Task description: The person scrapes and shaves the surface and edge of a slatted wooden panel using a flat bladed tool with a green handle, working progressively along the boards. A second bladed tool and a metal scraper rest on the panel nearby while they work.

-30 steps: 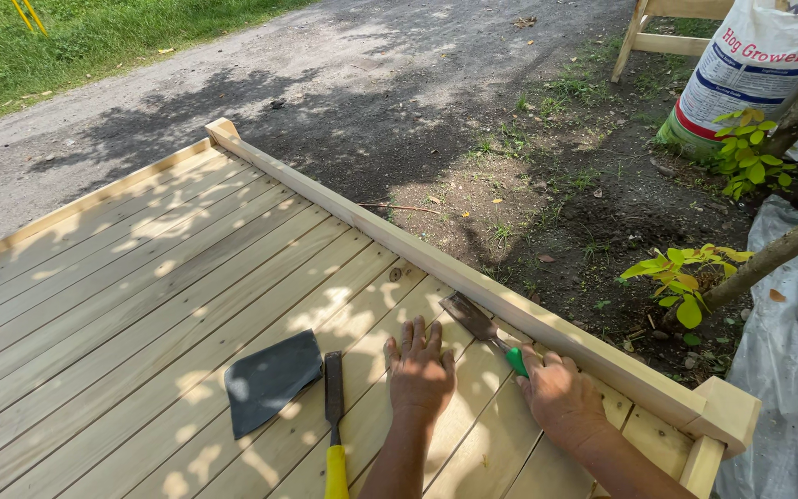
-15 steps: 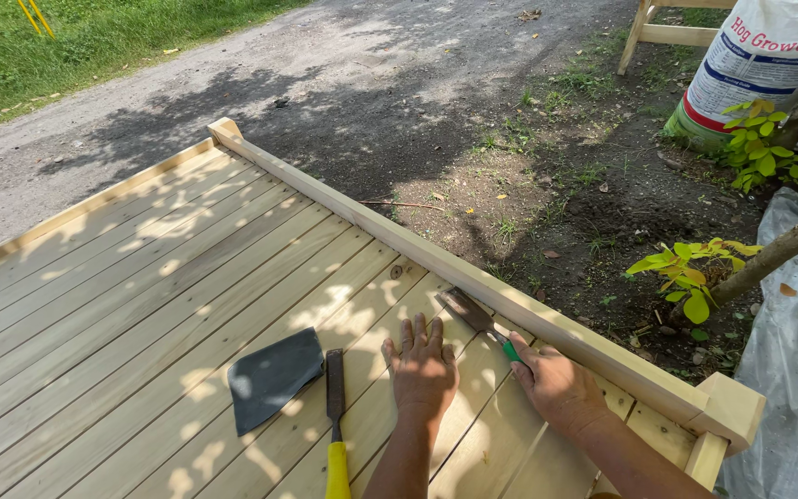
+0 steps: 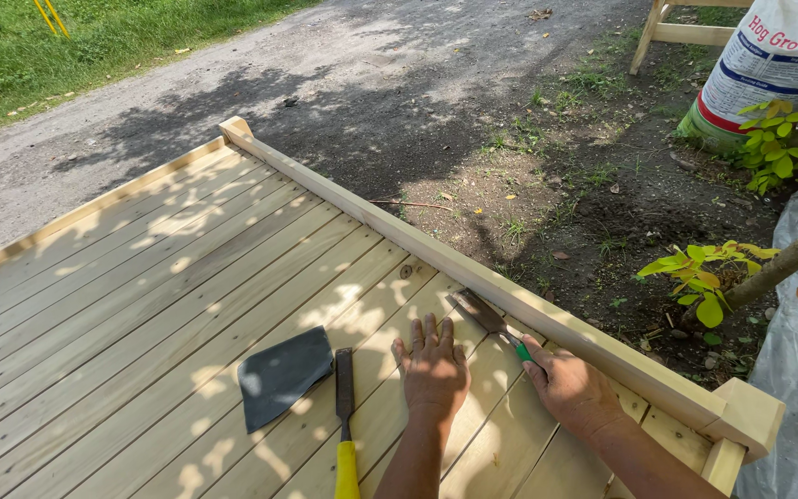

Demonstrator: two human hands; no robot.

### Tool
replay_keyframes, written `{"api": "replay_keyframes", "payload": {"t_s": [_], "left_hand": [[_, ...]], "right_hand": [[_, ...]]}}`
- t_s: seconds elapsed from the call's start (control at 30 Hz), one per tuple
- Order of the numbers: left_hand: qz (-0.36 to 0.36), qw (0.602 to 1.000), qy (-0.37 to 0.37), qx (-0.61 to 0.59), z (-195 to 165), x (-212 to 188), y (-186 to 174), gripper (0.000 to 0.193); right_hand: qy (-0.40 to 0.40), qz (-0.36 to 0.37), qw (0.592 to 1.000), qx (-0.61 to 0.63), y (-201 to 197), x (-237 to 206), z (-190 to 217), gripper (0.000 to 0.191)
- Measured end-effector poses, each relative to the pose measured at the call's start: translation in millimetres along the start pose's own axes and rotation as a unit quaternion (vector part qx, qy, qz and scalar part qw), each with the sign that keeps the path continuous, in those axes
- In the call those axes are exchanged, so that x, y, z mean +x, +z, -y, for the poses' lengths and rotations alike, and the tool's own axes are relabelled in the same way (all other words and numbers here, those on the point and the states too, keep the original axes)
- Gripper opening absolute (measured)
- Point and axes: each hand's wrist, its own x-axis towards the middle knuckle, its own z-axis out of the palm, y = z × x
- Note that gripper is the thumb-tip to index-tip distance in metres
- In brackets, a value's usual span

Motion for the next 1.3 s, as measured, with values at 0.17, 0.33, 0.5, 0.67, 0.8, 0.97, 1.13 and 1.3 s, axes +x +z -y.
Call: {"api": "replay_keyframes", "payload": {"t_s": [0.17, 0.33, 0.5, 0.67, 0.8, 0.97, 1.13, 1.3], "left_hand": [[0.031, 0.999, -0.007, 0.01, 0.0, -1.4, -2.2, 0.051], [0.05, 0.999, -0.014, 0.013, 0.3, 1.8, -1.0, 0.053], [0.029, 0.999, -0.01, 0.022, -0.6, 0.9, 1.8, 0.053], [-0.009, 1.0, 0.0, 0.016, -0.5, 0.4, 1.6, 0.052], [-0.024, 0.999, 0.007, 0.021, -0.7, -0.4, 1.2, 0.053], [-0.04, 0.999, 0.022, 0.024, 1.6, -2.5, 0.8, 0.051], [-0.041, 0.998, 0.028, 0.027, 1.3, -0.1, 2.1, 0.051], [-0.014, 1.0, 0.013, 0.018, 1.1, -2.1, 3.5, 0.052]], "right_hand": [[0.002, 0.011, 1.0, -0.009, -5.3, -2.4, 3.4, 0.051], [0.014, 0.013, 1.0, 0.008, -5.0, -4.6, 12.6, 0.05], [-0.011, -0.024, 0.999, 0.031, -3.7, -6.1, 22.2, 0.047], [0.01, 0.027, 0.999, 0.036, -6.5, -11.9, 44.1, 0.048], [0.052, 0.044, 0.996, 0.05, -2.5, -14.3, 71.7, 0.048], [0.013, 0.034, 0.999, 0.037, -2.8, -18.8, 57.8, 0.05], [-0.002, -0.002, 1.0, -0.009, -3.4, -5.9, 16.1, 0.051], [-0.028, -0.035, 0.999, -0.018, 8.9, 10.4, 8.9, 0.051]]}}
